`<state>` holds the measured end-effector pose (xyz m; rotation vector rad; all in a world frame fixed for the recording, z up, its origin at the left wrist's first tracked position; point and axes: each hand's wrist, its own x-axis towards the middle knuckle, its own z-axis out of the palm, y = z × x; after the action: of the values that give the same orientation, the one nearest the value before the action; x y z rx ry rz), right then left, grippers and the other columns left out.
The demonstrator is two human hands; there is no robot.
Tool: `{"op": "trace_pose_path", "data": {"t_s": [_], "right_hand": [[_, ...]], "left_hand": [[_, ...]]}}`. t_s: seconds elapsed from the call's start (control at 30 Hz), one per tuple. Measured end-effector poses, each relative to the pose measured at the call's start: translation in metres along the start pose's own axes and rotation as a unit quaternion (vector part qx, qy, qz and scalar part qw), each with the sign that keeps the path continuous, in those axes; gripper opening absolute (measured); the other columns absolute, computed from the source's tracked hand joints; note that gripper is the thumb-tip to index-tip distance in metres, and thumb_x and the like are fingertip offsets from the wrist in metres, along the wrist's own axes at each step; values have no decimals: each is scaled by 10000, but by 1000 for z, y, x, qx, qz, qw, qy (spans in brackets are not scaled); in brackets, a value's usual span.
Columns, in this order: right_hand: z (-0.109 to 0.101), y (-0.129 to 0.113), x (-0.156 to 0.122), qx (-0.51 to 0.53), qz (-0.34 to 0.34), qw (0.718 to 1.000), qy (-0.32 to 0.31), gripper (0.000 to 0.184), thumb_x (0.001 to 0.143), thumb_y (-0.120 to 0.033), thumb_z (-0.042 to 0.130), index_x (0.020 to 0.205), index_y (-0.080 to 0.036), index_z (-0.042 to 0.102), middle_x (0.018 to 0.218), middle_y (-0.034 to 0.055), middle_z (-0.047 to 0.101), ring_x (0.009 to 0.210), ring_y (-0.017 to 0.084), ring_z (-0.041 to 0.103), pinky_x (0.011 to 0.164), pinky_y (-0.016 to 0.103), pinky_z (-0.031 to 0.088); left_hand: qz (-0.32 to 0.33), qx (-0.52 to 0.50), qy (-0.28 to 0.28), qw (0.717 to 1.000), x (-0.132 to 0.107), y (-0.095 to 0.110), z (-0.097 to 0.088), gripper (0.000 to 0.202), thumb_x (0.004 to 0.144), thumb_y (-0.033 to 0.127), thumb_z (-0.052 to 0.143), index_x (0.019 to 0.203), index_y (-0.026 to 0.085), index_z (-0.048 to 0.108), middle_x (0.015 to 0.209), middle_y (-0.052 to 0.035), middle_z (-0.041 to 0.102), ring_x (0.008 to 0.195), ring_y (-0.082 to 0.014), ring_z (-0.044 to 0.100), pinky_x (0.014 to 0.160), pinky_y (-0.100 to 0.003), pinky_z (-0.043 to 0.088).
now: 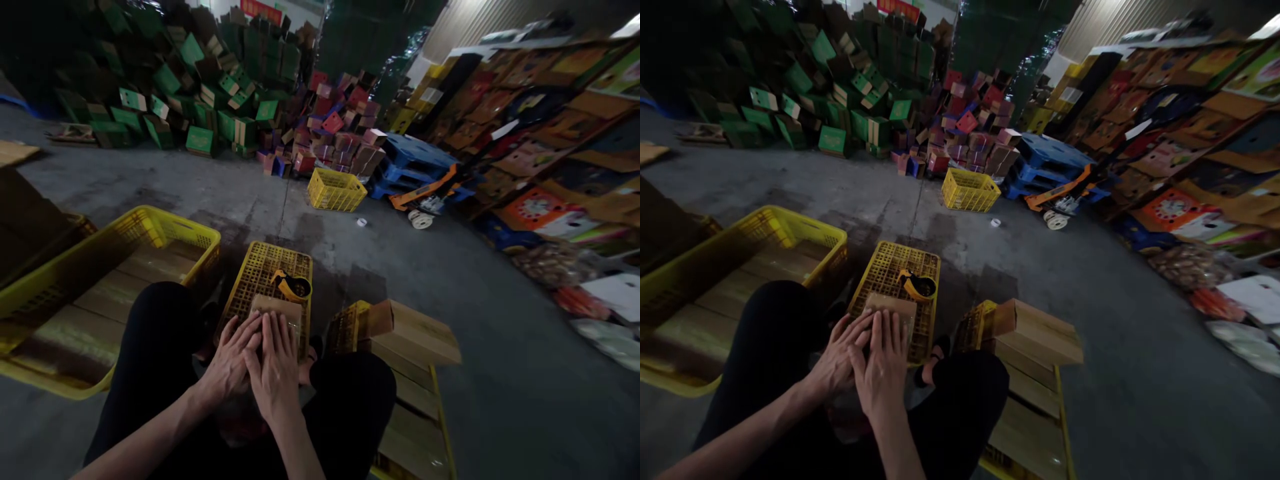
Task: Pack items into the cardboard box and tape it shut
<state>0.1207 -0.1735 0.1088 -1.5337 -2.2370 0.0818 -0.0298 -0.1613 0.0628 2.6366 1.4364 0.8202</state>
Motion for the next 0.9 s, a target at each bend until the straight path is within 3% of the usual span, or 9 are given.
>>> {"op": "trace_pose_path", "data": {"t_s": [0.17,0.4,0.5,0.63,0.73,0.9], "right_hand": [[-2,9,-2,-34,3,999,-29,764,1028,-563,430,1638,-199,148,1641,96,313,1523,304,287,1213,555,303],[-5,27,-19,-40,40,998,-20,757,1029,-564,419,1639,-223,129,1654,92,282,1524,306,284,1179,568,346],[-8,33,-22,-9,45,999,-10,694,1047,-525,398,1624,-183,216,1642,114,309,1518,295,301,1190,559,337],[-13,37,-15,48,64,997,17,498,1086,-398,321,1524,-202,456,1533,101,504,1451,262,431,1209,562,307],[-14,30,-3,82,45,995,23,506,1086,-389,313,1543,-203,427,1534,96,504,1454,255,427,1212,546,317],[-7,6,13,88,-15,995,-40,650,1059,-481,375,1621,-184,236,1640,87,324,1532,271,266,1210,502,352]], "left_hand": [[5,1,-23,1000,4,-4,-9,718,938,328,502,1602,177,276,1594,-120,423,1499,-251,341,1249,-466,21],[-9,18,-10,1000,1,-2,-15,826,985,576,476,1630,159,173,1587,-169,411,1468,-280,401,1250,-492,10],[-49,34,4,998,-8,-1,-12,931,969,627,481,1635,110,85,1582,-201,406,1472,-310,390,1242,-512,93],[-109,45,13,993,-13,3,-15,988,953,666,478,1634,97,45,1596,-215,376,1489,-341,350,1212,-525,203],[-74,33,0,997,-4,12,-19,905,973,601,471,1638,119,92,1643,-188,293,1523,-324,278,1229,-505,180],[8,38,-10,999,7,17,-7,754,932,381,517,1616,184,270,1609,-137,392,1518,-332,276,1249,-551,73]]}}
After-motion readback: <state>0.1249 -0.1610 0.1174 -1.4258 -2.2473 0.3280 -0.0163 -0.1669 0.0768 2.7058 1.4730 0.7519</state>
